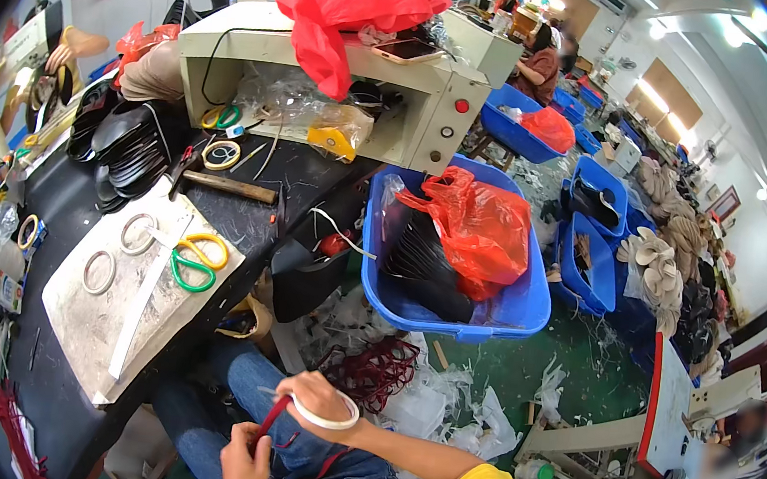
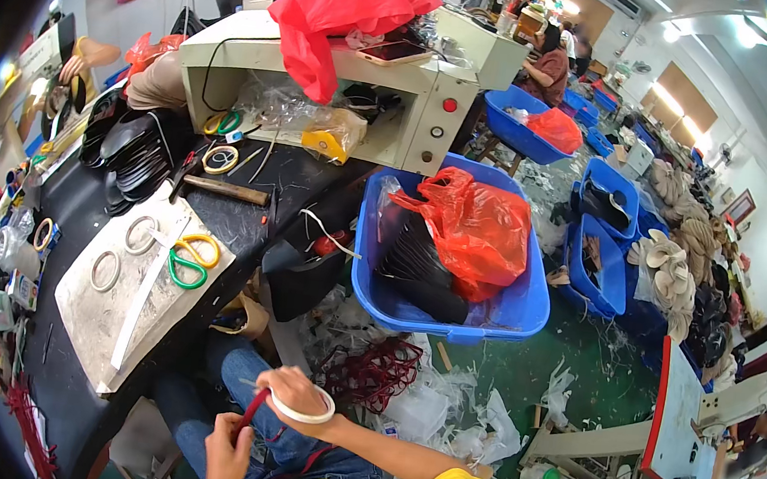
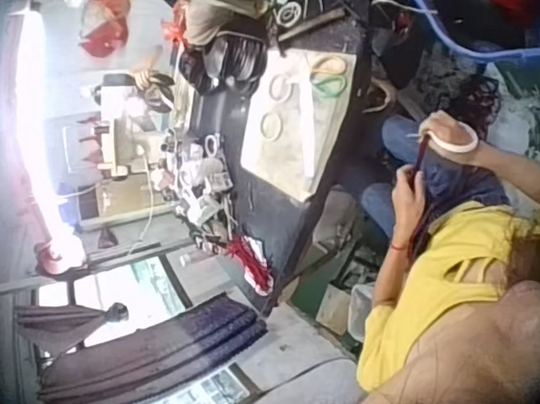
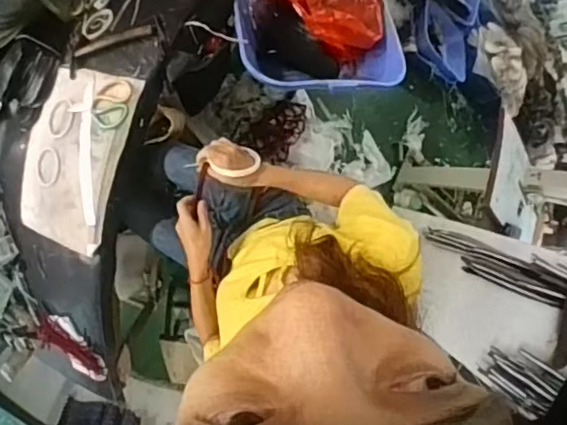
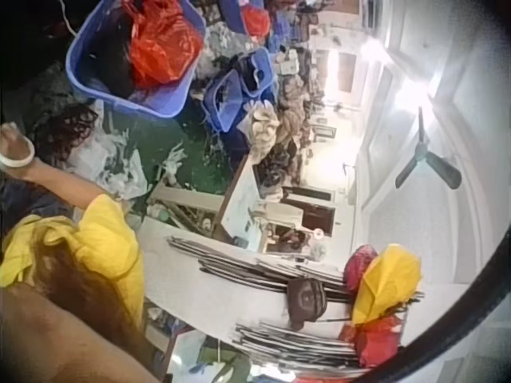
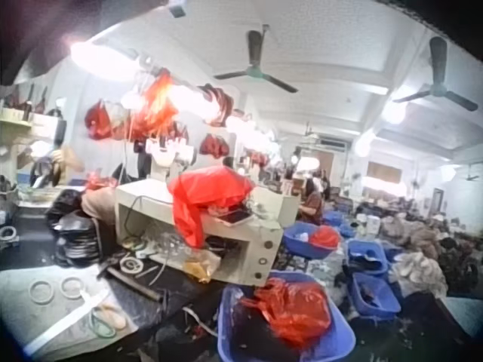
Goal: Untangling red shoe straps from a bag, measuring and cutting them, and organizing items on a workbench.
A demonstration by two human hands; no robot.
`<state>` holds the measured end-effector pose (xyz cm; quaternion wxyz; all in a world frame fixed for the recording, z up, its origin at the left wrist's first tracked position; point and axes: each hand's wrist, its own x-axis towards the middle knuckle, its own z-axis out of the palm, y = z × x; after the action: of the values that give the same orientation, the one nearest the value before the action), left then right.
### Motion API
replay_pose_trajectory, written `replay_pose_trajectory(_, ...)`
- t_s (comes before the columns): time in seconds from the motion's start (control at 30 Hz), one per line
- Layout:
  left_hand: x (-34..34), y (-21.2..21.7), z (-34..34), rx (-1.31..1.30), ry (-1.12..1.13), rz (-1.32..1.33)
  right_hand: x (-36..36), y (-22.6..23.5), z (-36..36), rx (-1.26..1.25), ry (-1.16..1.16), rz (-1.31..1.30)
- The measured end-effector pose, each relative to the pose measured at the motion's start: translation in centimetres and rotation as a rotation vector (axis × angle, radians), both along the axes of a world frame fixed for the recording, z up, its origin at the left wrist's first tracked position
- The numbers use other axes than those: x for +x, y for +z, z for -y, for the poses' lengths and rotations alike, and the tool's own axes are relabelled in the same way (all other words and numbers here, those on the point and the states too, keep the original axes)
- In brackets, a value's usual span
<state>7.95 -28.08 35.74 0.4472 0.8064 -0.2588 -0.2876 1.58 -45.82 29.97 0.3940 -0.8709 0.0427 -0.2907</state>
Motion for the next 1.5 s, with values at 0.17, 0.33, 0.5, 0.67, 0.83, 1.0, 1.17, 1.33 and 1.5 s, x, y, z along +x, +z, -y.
replay_pose_trajectory(0.17,4.8,-1.8,-1.1,-0.193,-0.06,0.079,2.3,1.4,5.4,-0.111,-0.038,-0.243)
replay_pose_trajectory(0.33,6.4,-5.3,-2.0,0.008,0.002,0.493,-0.4,-2.0,1.9,-0.06,0.181,-0.407)
replay_pose_trajectory(0.5,7.3,-7.6,-4.1,0.092,0.061,0.313,-1.4,-6.1,-0.7,-0.207,0.421,-0.384)
replay_pose_trajectory(0.67,10.5,-5.3,-6.1,-0.209,0.146,-0.586,-0.8,-3.6,5.7,-0.503,-0.283,-0.244)
replay_pose_trajectory(0.83,10.0,-2.1,-3.1,-0.207,-0.001,-0.728,4.8,1.9,0.3,0.208,0.029,-0.209)
replay_pose_trajectory(1.0,11.3,1.1,-5.5,-0.088,-0.109,-0.759,8.3,4.9,-3.1,0.515,0.216,-0.433)
replay_pose_trajectory(1.17,11.7,3.4,-17.0,0.1,-0.026,-0.684,8.2,5.5,6.9,0.156,0.016,-0.396)
replay_pose_trajectory(1.33,11.5,3.2,-19.3,0.193,-0.028,-0.414,7.8,4.7,12.5,-0.596,-0.536,-0.452)
replay_pose_trajectory(1.5,13.1,4.2,-14.1,0.091,-0.223,-0.318,10.7,5.0,-0.6,0.175,0.099,-0.191)
